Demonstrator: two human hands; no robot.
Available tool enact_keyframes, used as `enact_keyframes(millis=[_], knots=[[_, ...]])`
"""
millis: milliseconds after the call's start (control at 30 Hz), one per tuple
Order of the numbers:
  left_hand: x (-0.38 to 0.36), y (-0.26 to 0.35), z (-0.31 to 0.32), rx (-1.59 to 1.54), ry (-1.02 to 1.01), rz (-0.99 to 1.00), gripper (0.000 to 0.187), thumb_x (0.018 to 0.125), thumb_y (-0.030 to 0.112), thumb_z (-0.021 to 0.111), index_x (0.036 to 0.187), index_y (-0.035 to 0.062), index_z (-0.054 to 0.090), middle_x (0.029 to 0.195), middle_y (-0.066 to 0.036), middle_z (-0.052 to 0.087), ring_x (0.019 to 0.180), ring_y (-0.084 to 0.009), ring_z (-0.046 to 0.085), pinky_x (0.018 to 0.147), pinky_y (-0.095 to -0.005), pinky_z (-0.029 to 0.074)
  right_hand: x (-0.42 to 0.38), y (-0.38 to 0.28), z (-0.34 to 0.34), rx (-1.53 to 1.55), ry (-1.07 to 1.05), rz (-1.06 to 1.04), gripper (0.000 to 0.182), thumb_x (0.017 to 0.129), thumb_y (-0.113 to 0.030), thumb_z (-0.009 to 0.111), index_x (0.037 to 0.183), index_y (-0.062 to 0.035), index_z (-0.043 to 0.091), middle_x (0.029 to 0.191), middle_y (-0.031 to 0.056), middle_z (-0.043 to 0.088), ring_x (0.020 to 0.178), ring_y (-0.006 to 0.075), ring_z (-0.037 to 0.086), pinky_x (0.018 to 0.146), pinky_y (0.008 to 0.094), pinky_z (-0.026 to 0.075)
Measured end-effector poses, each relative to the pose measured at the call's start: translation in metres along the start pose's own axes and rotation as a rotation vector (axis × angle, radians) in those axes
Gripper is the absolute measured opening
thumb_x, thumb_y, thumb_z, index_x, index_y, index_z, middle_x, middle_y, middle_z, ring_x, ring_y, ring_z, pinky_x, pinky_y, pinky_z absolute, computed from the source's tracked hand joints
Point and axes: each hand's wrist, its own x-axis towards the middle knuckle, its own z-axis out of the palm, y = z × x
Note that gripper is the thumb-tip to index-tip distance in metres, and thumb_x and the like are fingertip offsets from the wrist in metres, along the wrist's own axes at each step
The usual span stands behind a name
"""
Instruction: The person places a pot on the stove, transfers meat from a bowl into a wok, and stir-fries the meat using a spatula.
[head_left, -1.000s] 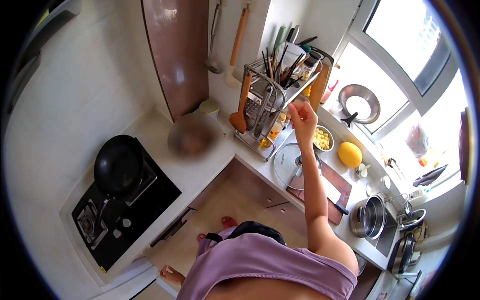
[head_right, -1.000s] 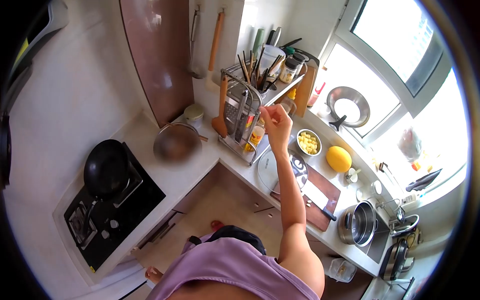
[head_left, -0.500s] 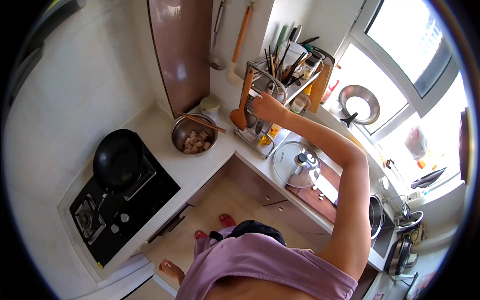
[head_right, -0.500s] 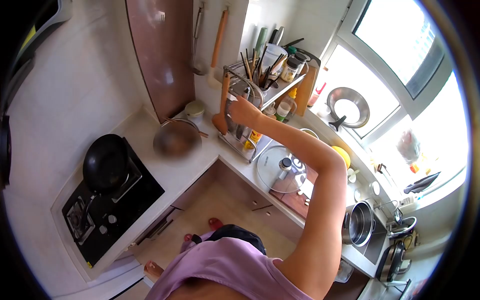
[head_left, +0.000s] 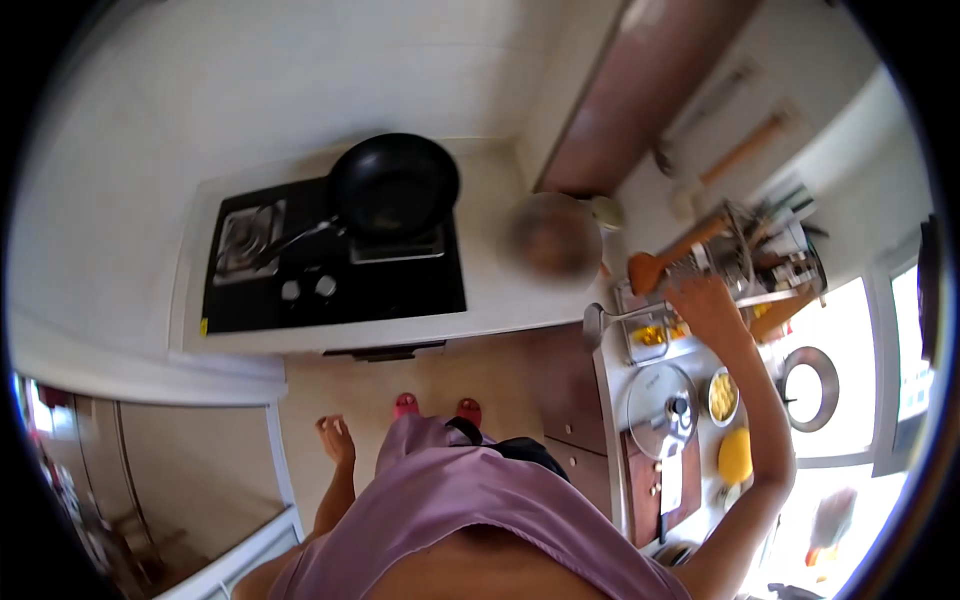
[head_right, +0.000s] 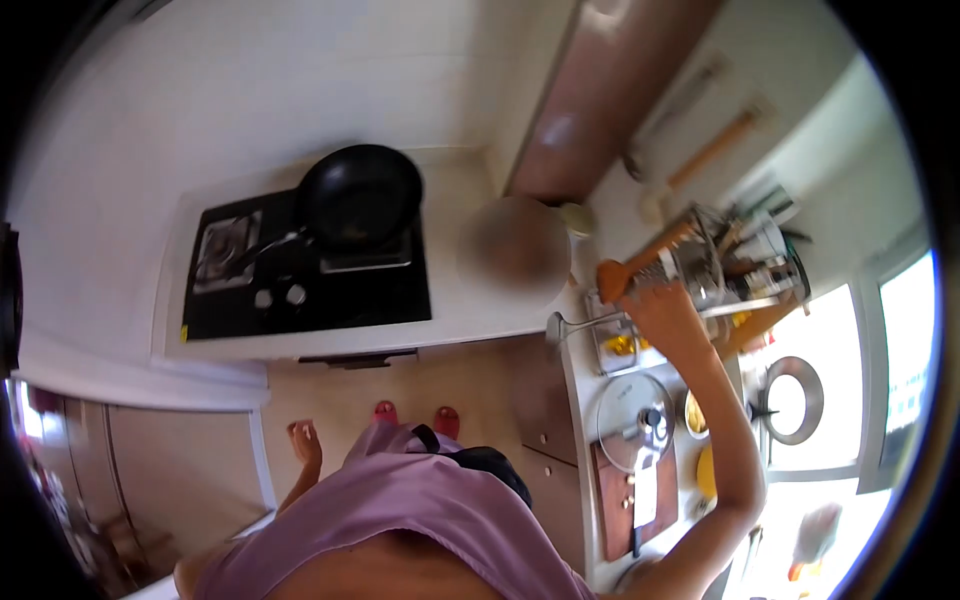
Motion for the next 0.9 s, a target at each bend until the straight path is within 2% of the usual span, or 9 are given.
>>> enact_keyframes(millis=[33,100,133,200,267,333,433,567,900], knots=[[-0.002,-0.006,0.002,0.005,0.025,-0.042,0.009,0.080,0.009,0.056,0.089,0.0092,0.057,0.097,-0.013,0.051,0.097,-0.0307,0.048,0.076,-0.0404,0.042,0.010,-0.005,-0.009,-0.004,0.023,-0.043,0.012,0.076,-0.017,0.054,0.087,-0.0166,0.058,0.075,0.0013,0.058,0.077,0.0174,0.059,0.067,0.0348,0.043],[0.000,-0.019,0.013,0.049,0.001,0.072,0.009,0.081,0.011,0.056,0.090,0.0105,0.057,0.095,-0.013,0.051,0.098,-0.0293,0.048,0.075,-0.0400,0.042,0.033,-0.023,-0.029,0.413,-0.050,0.102,0.014,0.082,-0.019,0.052,0.091,-0.0115,0.058,0.080,0.0062,0.060,0.082,0.0229,0.060,0.069,0.0354,0.045],[-0.001,-0.020,0.013,0.050,0.010,0.051,0.009,0.081,0.011,0.056,0.090,0.0105,0.057,0.095,-0.013,0.051,0.098,-0.0293,0.048,0.075,-0.0400,0.042,0.048,-0.031,-0.034,0.408,-0.046,0.080,0.014,0.082,-0.019,0.052,0.091,-0.0115,0.058,0.080,0.0062,0.060,0.082,0.0229,0.060,0.069,0.0354,0.045],[-0.006,-0.020,0.015,0.000,-0.061,0.003,0.011,0.081,0.012,0.056,0.092,0.0111,0.057,0.095,-0.013,0.052,0.099,-0.0287,0.047,0.075,-0.0394,0.042,0.085,-0.048,-0.037,0.695,-0.003,0.133,0.018,0.084,-0.020,0.050,0.096,-0.0083,0.057,0.083,0.0117,0.060,0.086,0.0257,0.059,0.075,0.0364,0.044],[-0.012,-0.022,0.015,-0.011,-0.061,-0.040,0.011,0.081,0.013,0.056,0.093,0.0116,0.057,0.100,-0.013,0.049,0.095,-0.0275,0.049,0.074,-0.0388,0.043,0.130,-0.063,-0.033,1.053,0.121,-0.100,0.020,0.084,-0.017,0.050,0.099,-0.0065,0.056,0.082,0.0138,0.058,0.082,0.0270,0.058,0.074,0.0360,0.044],[-0.018,-0.027,0.011,-0.028,-0.075,-0.095,0.012,0.083,0.014,0.056,0.094,0.0127,0.057,0.109,-0.012,0.045,0.085,-0.0251,0.053,0.072,-0.0377,0.044,0.169,-0.088,-0.041,1.183,0.163,-0.161,0.020,0.085,-0.019,0.048,0.098,-0.0059,0.055,0.081,0.0128,0.057,0.079,0.0256,0.056,0.072,0.0353,0.043],[-0.030,-0.039,0.002,-0.020,-0.103,-0.271,0.012,0.083,0.015,0.056,0.095,0.0133,0.057,0.114,-0.011,0.040,0.079,-0.0229,0.054,0.071,-0.0360,0.045,0.217,-0.119,-0.061,1.097,0.120,-0.001,0.021,0.086,-0.021,0.046,0.097,-0.0052,0.055,0.079,0.0112,0.056,0.073,0.0236,0.053,0.069,0.0341,0.042],[-0.048,-0.064,-0.014,-0.011,-0.095,-0.408,0.012,0.081,0.012,0.057,0.093,0.0126,0.058,0.112,-0.010,0.041,0.079,-0.0222,0.054,0.070,-0.0337,0.045,0.250,-0.136,-0.071,1.041,0.069,0.067,0.024,0.088,-0.024,0.043,0.094,-0.0040,0.054,0.077,0.0095,0.055,0.067,0.0211,0.049,0.066,0.0326,0.041],[-0.078,-0.101,-0.020,-0.033,-0.038,-0.422,0.014,0.081,0.010,0.057,0.095,0.0109,0.057,0.109,-0.013,0.041,0.077,-0.0228,0.052,0.069,-0.0334,0.045,0.271,-0.153,-0.088,1.047,-0.019,-0.004,0.029,0.090,-0.029,0.042,0.086,-0.0005,0.047,0.072,0.0077,0.047,0.063,0.0175,0.039,0.064,0.0290,0.038]])
